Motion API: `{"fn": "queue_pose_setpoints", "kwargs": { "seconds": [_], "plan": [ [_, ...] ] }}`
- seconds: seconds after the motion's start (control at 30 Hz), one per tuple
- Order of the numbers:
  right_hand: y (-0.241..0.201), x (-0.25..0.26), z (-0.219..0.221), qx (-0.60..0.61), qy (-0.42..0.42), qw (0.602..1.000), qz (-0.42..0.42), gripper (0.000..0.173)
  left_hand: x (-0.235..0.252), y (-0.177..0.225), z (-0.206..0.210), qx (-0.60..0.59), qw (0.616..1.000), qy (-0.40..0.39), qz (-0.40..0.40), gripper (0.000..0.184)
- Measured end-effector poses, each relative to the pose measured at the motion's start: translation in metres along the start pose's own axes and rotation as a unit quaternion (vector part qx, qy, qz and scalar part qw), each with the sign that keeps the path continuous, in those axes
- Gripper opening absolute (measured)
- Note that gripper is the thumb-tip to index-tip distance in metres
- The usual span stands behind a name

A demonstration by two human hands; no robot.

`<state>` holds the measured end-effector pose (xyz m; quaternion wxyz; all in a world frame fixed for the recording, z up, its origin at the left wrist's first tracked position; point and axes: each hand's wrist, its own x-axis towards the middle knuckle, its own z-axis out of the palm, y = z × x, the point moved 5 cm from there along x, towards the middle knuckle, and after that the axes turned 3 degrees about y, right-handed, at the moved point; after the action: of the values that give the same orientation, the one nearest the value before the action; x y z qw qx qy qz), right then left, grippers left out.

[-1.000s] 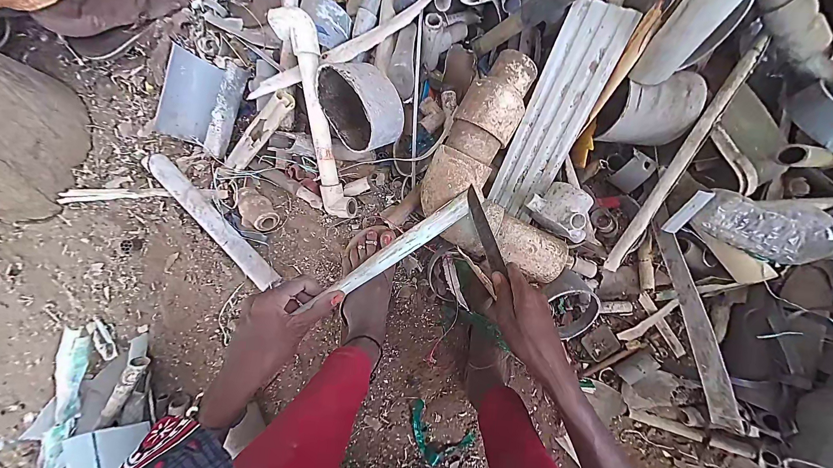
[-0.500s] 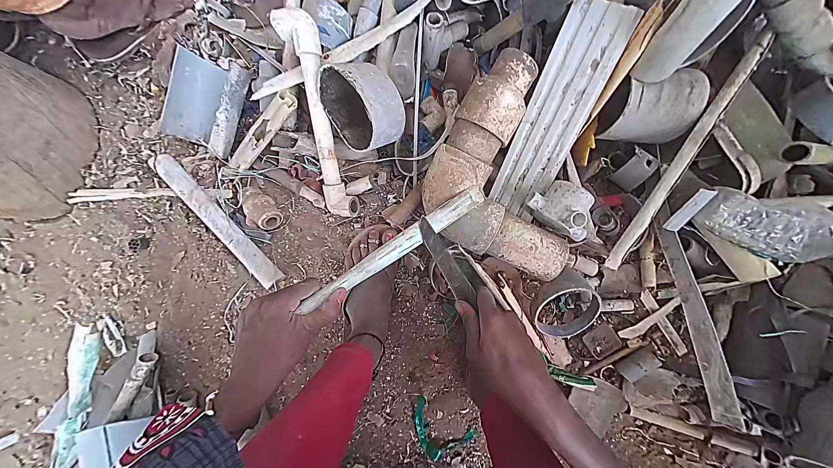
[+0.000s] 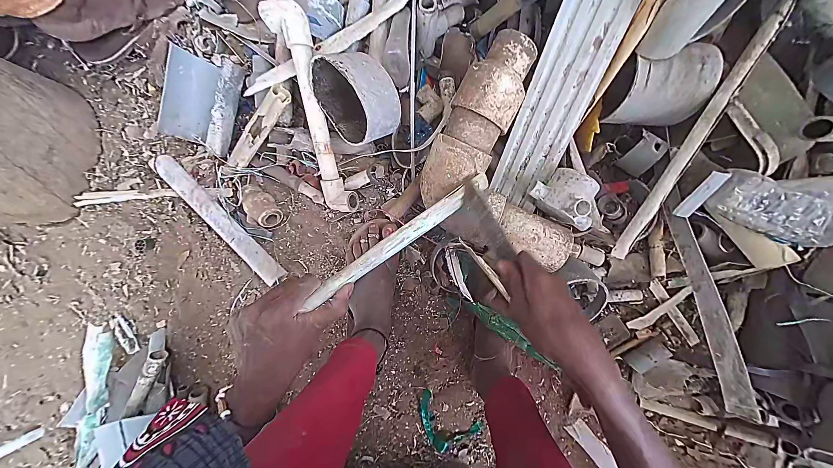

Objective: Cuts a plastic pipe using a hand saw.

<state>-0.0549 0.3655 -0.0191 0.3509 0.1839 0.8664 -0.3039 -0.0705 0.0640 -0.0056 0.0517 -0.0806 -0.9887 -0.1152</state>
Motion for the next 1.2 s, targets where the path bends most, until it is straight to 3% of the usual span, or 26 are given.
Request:
{"fn": "queue_pose_setpoints", "kwargs": {
  "seconds": [0.07, 0.13, 0.27, 0.43, 0.53, 0.67, 0.73, 0.97, 1.1, 1.2],
  "plan": [
    [0.005, 0.007, -0.002, -0.011, 0.05, 0.998, 0.029, 0.042, 0.002, 0.006, 0.0, 0.0, 1.0, 0.004, 0.007, 0.059],
    [0.001, 0.004, 0.011, -0.006, 0.071, 0.997, 0.007, 0.042, 0.004, 0.004, 0.002, -0.003, 1.0, -0.012, -0.005, 0.061],
    [0.01, -0.01, 0.034, 0.038, -0.022, 0.997, -0.06, 0.043, 0.001, -0.015, 0.017, -0.037, 0.992, -0.117, -0.022, 0.07],
    [0.034, 0.002, 0.014, 0.079, 0.185, 0.978, -0.052, 0.036, -0.003, -0.025, 0.016, -0.045, 0.989, -0.144, 0.004, 0.069],
    [0.031, 0.011, 0.011, 0.071, 0.228, 0.969, -0.058, 0.037, -0.003, -0.024, 0.013, -0.029, 0.989, -0.142, -0.001, 0.072],
    [0.019, 0.026, 0.03, 0.027, 0.189, 0.981, -0.026, 0.041, -0.003, -0.026, 0.015, -0.016, 0.989, -0.149, -0.012, 0.078],
    [0.015, 0.028, 0.041, 0.03, 0.21, 0.977, -0.025, 0.038, -0.002, -0.027, 0.016, -0.02, 0.985, -0.17, -0.032, 0.08],
    [0.009, 0.013, 0.063, 0.061, 0.188, 0.978, -0.066, 0.045, -0.013, -0.018, 0.021, -0.052, 0.97, -0.22, -0.086, 0.086],
    [0.006, 0.005, 0.055, 0.056, 0.09, 0.99, -0.095, 0.046, -0.012, -0.019, 0.022, -0.056, 0.97, -0.215, -0.096, 0.082],
    [0.013, 0.023, 0.034, 0.043, 0.155, 0.984, -0.069, 0.04, -0.008, -0.016, 0.02, -0.064, 0.966, -0.227, -0.102, 0.082]
  ]
}}
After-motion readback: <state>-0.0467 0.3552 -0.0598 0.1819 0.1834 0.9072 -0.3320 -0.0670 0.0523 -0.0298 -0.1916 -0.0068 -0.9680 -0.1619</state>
